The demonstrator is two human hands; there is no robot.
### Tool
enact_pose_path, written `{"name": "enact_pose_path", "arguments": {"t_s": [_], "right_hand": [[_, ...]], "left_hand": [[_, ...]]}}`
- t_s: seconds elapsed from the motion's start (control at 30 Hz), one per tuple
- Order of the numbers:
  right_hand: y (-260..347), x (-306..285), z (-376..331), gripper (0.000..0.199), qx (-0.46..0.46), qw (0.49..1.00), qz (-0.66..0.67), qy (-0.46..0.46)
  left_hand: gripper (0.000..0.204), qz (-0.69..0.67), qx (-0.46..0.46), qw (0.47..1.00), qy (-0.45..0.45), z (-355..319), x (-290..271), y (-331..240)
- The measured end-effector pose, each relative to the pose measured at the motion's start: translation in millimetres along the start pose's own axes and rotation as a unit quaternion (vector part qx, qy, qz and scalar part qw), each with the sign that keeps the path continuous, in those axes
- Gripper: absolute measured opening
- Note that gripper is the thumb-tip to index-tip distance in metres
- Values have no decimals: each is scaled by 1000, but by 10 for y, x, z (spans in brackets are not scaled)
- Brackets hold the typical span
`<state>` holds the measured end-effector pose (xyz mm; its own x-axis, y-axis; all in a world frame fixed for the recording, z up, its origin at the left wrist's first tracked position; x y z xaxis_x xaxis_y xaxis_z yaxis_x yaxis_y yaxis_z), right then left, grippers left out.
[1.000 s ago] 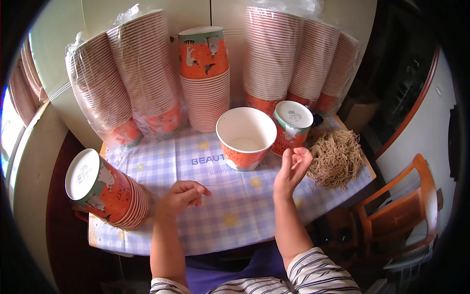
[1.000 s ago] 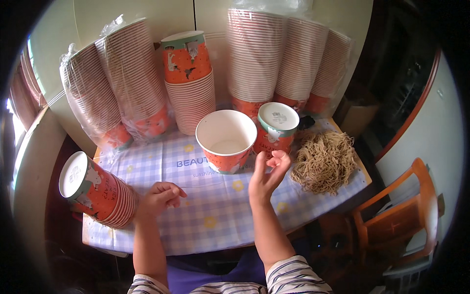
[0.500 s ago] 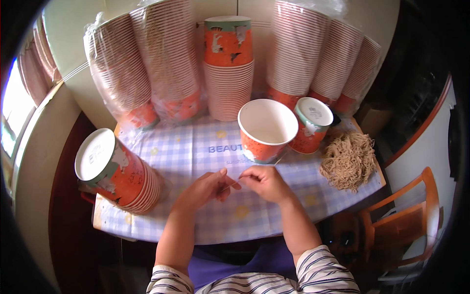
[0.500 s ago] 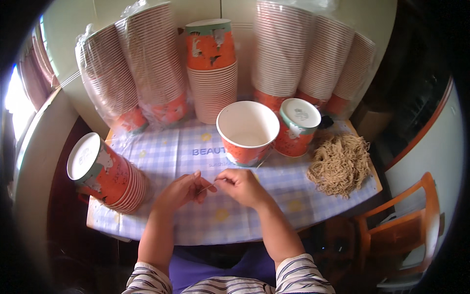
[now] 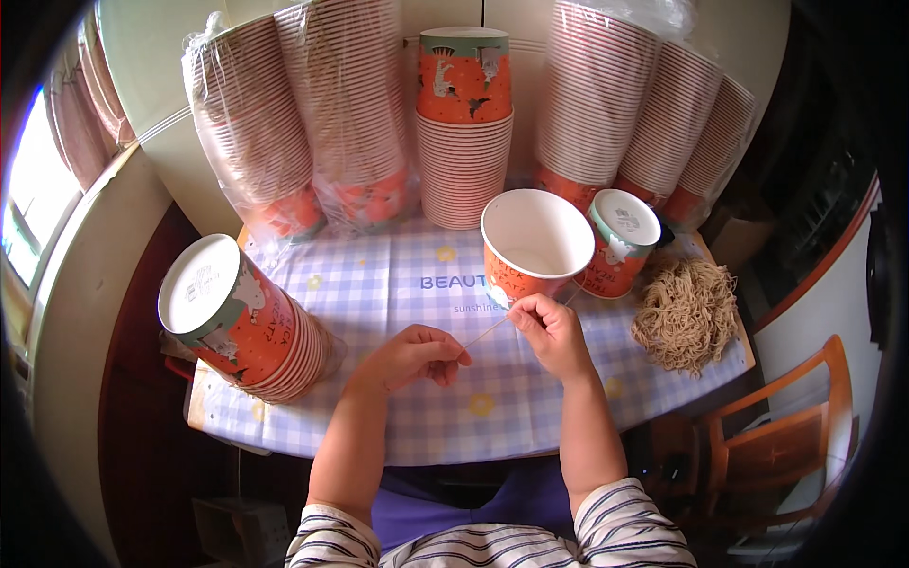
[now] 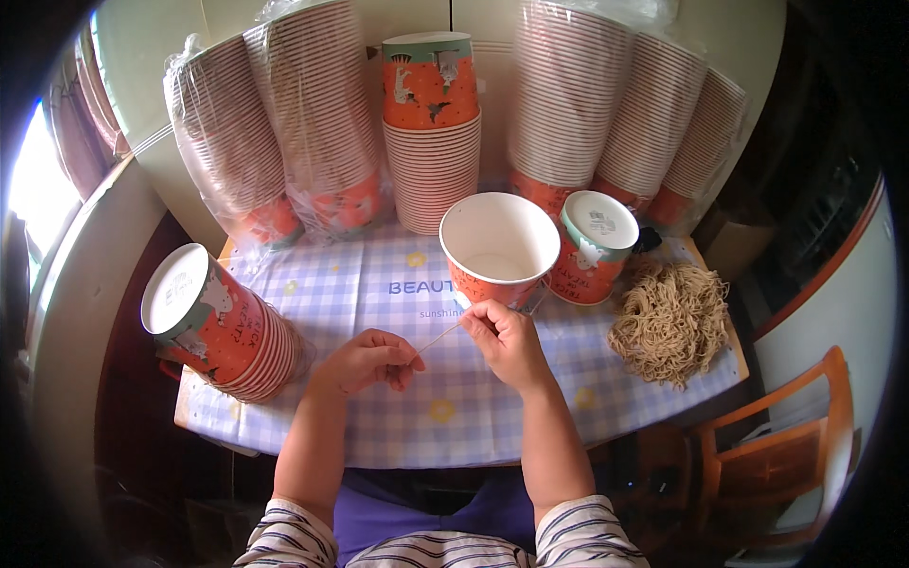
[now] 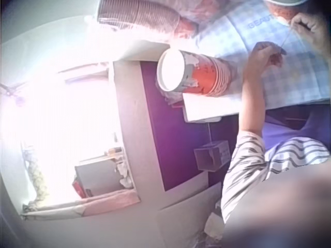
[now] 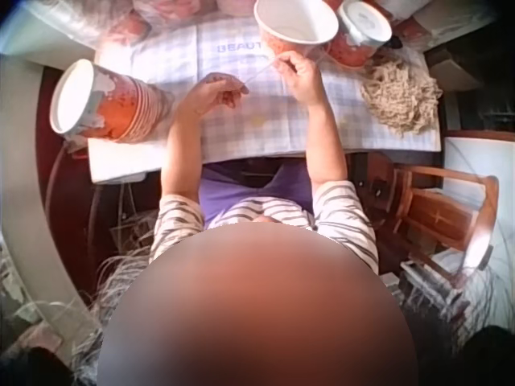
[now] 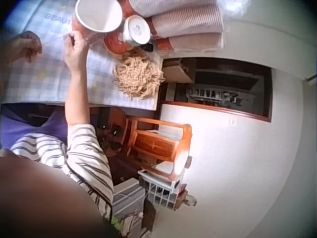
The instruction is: Assemble paper cup handles by threading and tying string through pre-punched holes.
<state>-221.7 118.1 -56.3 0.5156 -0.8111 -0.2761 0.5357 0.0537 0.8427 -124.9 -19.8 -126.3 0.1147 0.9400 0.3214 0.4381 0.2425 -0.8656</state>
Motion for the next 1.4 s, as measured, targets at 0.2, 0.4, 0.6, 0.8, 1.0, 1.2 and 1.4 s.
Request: {"name": "enact_pose_path", "arguments": {"t_s": [0.2,0.4,0.6,0.8,1.0,1.2,1.4], "right_hand": [[100,8,39,15,-50,999,-10,13],[224,459,-91,52,-43,968,163,189],[151,722,-220,47,36,958,123,257],[134,597,-139,25,16,977,88,191],[158,493,-96,4,-25,987,42,150],[160,459,-83,2,-39,989,-14,143],[190,451,-75,4,-66,989,-24,129]], "left_hand": [[18,38,15,998,-43,-17,-49,-40],[14,100,27,995,10,-1,90,-21],[14,92,42,994,33,7,126,-24],[13,86,26,995,-34,4,32,-35],[20,88,27,995,-33,-23,73,-98],[21,78,23,996,-39,-19,58,-98],[17,87,52,992,-69,36,4,-75]]}}
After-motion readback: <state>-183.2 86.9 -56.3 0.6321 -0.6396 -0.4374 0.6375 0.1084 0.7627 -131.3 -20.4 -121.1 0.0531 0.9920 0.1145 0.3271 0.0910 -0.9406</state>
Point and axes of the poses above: each hand's wrist, its own z-axis towards the middle knuckle, its own x-axis out of the palm, y = z × x, the point moved 9 cm from there along z, towards the middle knuckle, and after that the axes turned 6 degrees about -x, right-handed, at the moved point
